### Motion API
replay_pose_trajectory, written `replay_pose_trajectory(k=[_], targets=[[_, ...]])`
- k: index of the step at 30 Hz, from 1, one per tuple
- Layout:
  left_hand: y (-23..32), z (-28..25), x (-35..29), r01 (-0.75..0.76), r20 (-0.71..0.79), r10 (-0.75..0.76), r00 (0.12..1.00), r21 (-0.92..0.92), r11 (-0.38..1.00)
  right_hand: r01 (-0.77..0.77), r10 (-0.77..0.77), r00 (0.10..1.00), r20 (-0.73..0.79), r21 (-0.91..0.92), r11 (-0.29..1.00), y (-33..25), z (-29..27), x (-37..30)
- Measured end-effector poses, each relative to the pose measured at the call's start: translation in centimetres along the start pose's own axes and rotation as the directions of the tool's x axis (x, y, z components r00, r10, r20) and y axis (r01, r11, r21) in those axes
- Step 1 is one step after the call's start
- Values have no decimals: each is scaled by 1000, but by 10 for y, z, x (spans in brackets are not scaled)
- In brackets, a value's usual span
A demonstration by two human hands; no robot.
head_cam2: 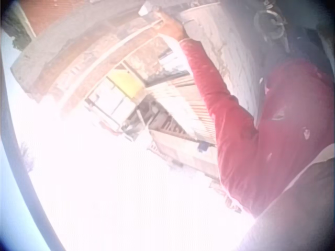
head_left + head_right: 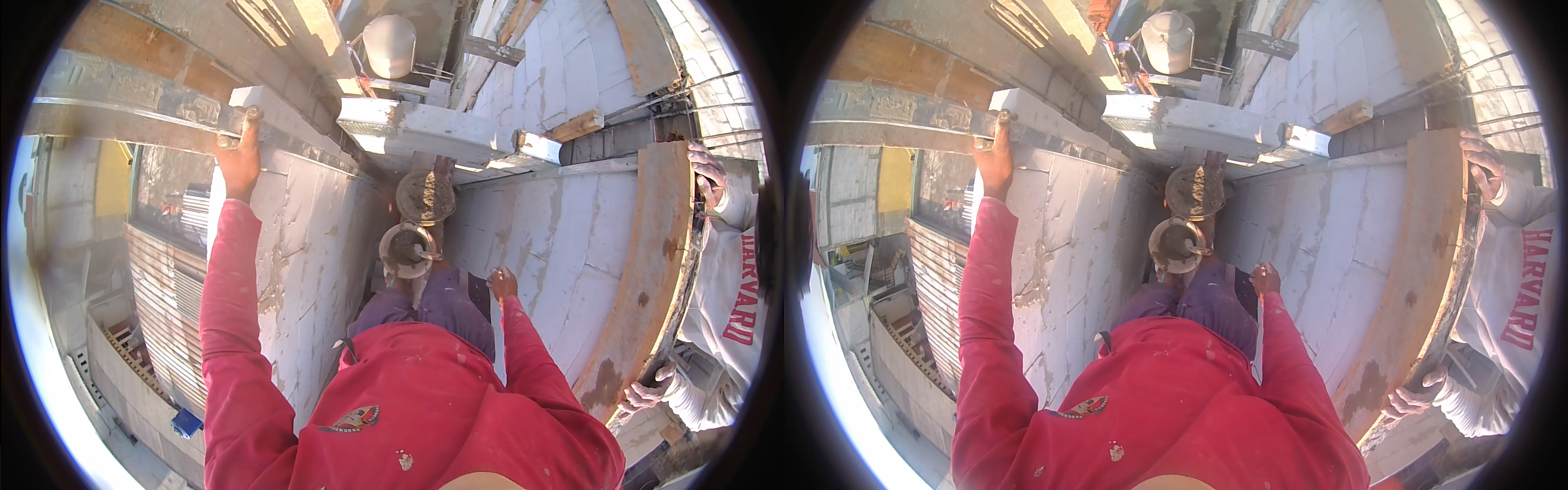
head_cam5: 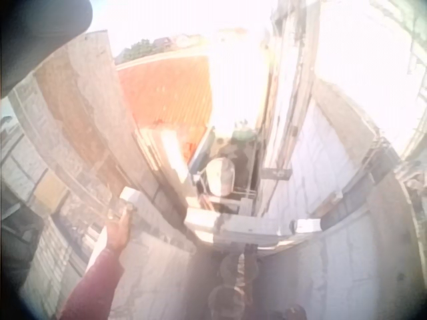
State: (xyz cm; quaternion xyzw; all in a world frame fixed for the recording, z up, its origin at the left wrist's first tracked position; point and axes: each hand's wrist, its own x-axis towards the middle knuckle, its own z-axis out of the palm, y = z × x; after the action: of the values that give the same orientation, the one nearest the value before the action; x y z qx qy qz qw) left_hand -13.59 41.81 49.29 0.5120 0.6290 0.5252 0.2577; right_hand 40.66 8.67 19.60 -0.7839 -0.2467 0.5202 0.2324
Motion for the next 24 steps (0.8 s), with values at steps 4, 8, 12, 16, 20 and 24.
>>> replay_pose_trajectory(k=[4,8,12,16,20,24], targets=[[-3,1,3,-3,-12,3,1000,46,999,-45,45,999,-2,36,998,-12,0,-5],[-4,1,4,28,-9,-28,1000,68,997,-65,65,998,-9,54,996,-13,-6,-7],[-10,0,8,-5,0,5,1000,20,1000,-32,31,999,-41,-34,999,-7,-11,-6],[-9,2,7,-8,10,8,1000,-23,1000,-97,97,995,-11,44,994,-7,-14,-7],[-7,0,5,0,29,1,1000,-56,998,-72,73,997,-22,51,996,-8,-14,-8],[-2,2,2,-4,-15,4,1000,10,1000,-58,58,998,-25,2,998,-9,-16,-10]])
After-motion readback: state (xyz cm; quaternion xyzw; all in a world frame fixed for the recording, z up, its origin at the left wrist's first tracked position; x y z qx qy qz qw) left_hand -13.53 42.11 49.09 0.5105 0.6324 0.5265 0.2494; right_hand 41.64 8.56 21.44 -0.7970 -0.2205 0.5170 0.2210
